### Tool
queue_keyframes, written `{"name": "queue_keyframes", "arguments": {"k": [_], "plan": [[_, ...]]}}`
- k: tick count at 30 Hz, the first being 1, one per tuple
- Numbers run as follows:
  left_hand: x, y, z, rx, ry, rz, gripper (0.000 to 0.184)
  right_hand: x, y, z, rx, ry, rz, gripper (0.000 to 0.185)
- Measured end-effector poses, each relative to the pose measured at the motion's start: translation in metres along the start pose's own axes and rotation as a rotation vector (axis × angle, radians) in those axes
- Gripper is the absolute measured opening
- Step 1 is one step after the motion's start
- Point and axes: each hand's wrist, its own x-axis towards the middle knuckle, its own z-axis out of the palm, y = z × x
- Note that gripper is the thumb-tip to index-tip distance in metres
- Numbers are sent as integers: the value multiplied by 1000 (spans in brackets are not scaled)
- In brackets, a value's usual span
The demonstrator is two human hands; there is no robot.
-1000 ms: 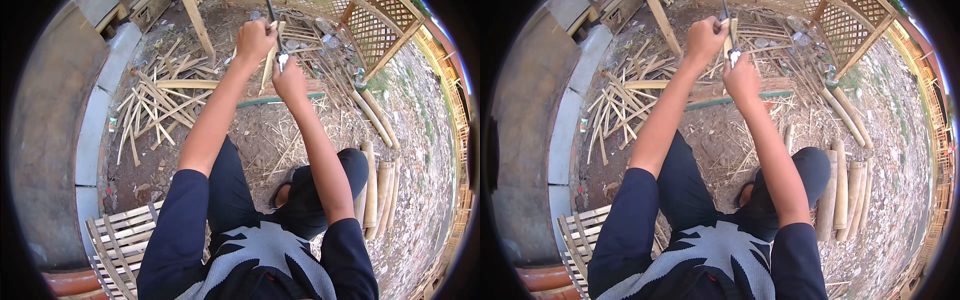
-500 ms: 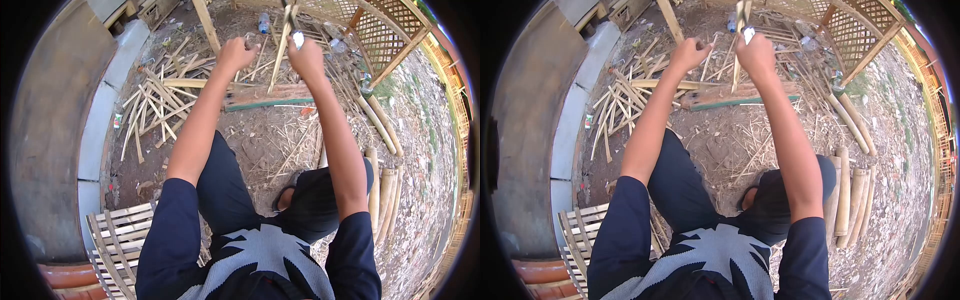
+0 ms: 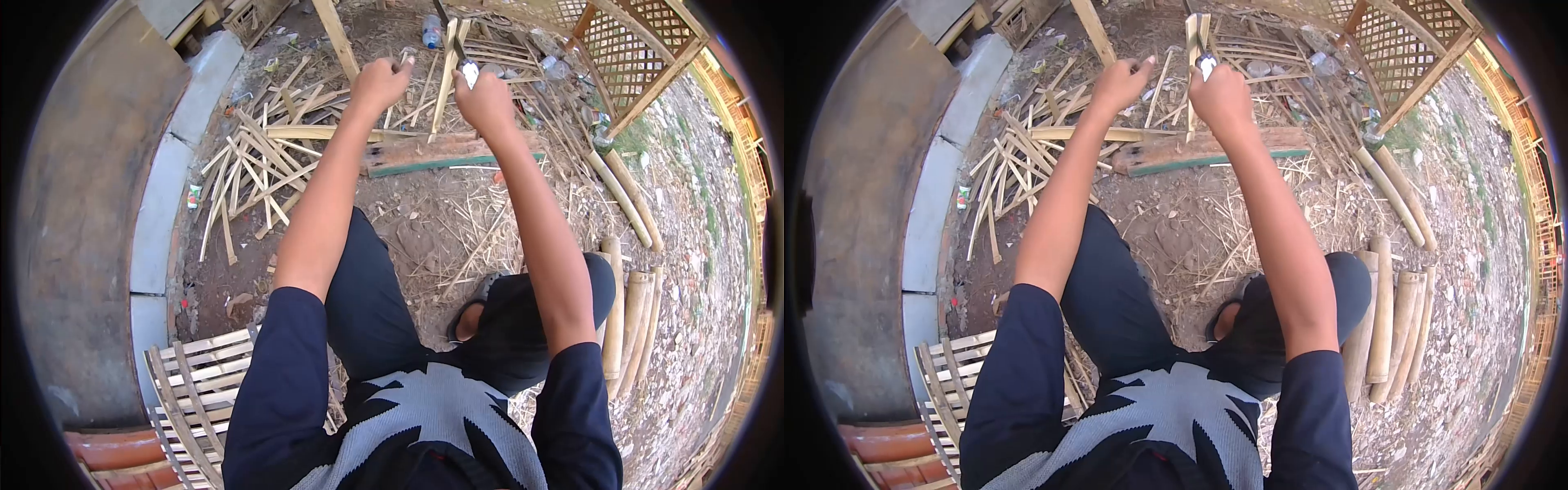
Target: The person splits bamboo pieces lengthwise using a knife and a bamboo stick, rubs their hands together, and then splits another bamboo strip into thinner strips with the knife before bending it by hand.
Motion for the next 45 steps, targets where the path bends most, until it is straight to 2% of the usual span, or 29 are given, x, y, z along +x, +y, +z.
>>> {"name": "queue_keyframes", "arguments": {"k": [2,4,5,8,10,13,16,18,21,24,28,32,35,38,39,41,45], "plan": [[-3,-6,0,-15,83,27,58,3,-14,-17,39,-5,-30,47],[2,-6,-5,-59,102,37,59,-4,-31,-33,-12,116,-72,45],[2,-5,-8,-107,115,20,59,-7,-36,-41,-13,68,-61,44],[5,-10,-10,-172,159,15,59,-21,-5,14,72,41,5,45],[10,-14,-3,-183,210,24,59,-32,34,62,-79,-101,39,46],[8,-9,-8,-193,194,39,60,-38,38,59,-13,-63,79,47],[-2,1,-12,-180,213,116,61,-26,36,46,16,-114,115,47],[-12,9,-19,-152,169,185,59,-22,32,43,8,-60,98,47],[-17,19,-13,-162,174,371,57,-25,12,14,-27,-53,69,47],[-15,29,-3,-121,151,376,54,-32,-2,-3,-48,-71,24,47],[-13,38,3,4,186,364,41,-39,-5,2,-34,-119,49,45],[-6,34,12,67,335,484,35,-36,-11,-8,-28,-160,36,47],[-13,51,-5,-3,465,564,33,-39,-26,-38,-51,-106,-16,47],[-25,69,-27,16,451,607,33,-44,-30,-52,-28,-69,-42,54],[-13,60,-14,-31,469,614,28,-43,-25,-43,-37,-100,-10,53],[-5,42,14,29,375,582,33,-38,-4,-5,-54,-155,47,50],[1,43,18,89,335,558,37,-33,-11,-12,-76,-174,81,50]]}}
